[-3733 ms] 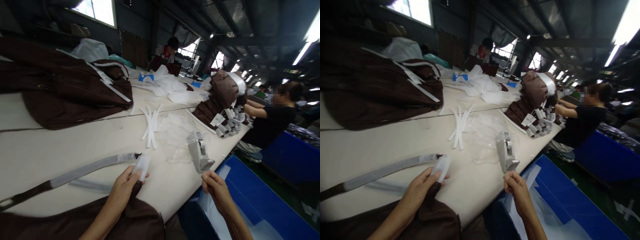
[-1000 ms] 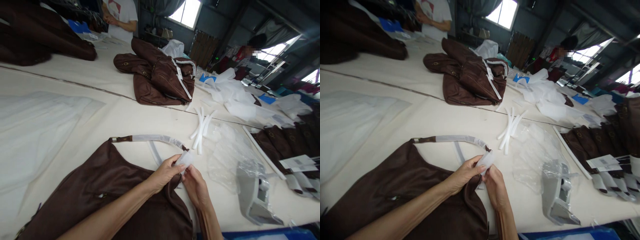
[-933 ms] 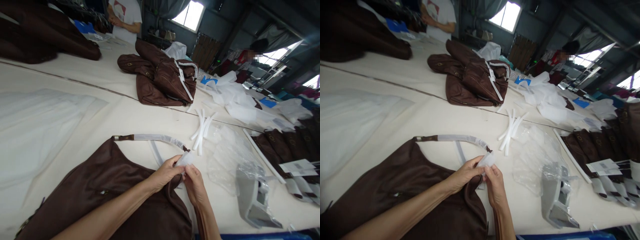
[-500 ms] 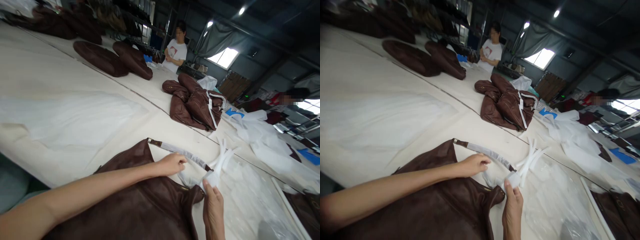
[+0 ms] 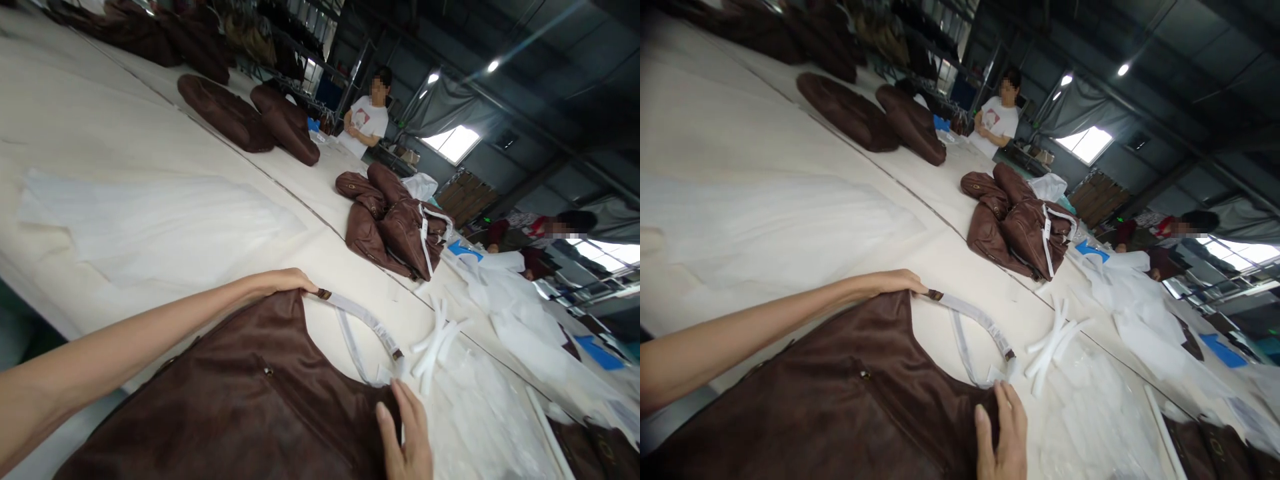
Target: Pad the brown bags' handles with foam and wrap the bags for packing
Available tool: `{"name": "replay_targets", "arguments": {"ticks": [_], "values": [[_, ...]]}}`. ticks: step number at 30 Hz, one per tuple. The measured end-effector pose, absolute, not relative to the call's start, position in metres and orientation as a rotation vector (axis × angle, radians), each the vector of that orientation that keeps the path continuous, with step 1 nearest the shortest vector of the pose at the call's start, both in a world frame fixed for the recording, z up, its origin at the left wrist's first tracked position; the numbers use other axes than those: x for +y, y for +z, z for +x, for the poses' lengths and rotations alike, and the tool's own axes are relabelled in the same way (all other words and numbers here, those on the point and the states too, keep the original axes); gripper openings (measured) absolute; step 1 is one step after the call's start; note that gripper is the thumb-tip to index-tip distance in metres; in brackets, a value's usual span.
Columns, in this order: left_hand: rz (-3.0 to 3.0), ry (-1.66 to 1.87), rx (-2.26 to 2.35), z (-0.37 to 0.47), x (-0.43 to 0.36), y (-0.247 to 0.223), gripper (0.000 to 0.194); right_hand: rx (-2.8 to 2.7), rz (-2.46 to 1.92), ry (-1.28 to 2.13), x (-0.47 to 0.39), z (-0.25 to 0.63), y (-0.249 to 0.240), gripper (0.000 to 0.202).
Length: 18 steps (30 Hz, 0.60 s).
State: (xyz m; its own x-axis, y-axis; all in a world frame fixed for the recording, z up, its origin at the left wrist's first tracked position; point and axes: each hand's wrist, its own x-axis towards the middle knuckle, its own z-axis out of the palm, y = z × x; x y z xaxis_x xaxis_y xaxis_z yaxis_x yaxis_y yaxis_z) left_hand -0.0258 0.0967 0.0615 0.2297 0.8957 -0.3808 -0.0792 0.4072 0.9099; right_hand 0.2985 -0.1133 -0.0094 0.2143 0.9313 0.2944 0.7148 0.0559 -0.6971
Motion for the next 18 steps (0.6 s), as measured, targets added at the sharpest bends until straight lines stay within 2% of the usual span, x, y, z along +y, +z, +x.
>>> {"name": "replay_targets", "arguments": {"ticks": [2, 5, 8, 11, 13, 15, 18], "values": [[0.861, 0.692, 1.062, -0.032, 0.094, 0.062, 0.041, -1.747, -1.690, 0.366, -0.112, 0.286, -0.020, 0.048], [0.647, 0.552, 0.905, -0.038, 0.084, 0.062, 0.032, -1.810, -1.732, 0.362, -0.109, 0.270, -0.025, 0.045], [0.479, 0.682, 0.865, -0.032, 0.074, 0.073, 0.020, -1.783, -1.772, 0.398, -0.106, 0.260, -0.015, 0.043], [0.725, 0.905, 0.819, -0.010, 0.067, 0.095, 0.025, -1.785, -1.785, 0.413, -0.103, 0.255, -0.004, 0.040], [1.002, 0.920, 0.759, 0.011, 0.062, 0.105, 0.030, -1.789, -1.782, 0.391, -0.101, 0.252, 0.000, 0.040], [1.293, 0.837, 0.779, 0.033, 0.056, 0.100, 0.032, -1.784, -1.783, 0.373, -0.098, 0.249, 0.002, 0.040], [1.671, 0.588, 0.948, 0.057, 0.051, 0.064, 0.032, -1.731, -1.796, 0.381, -0.095, 0.246, 0.001, 0.038]]}}
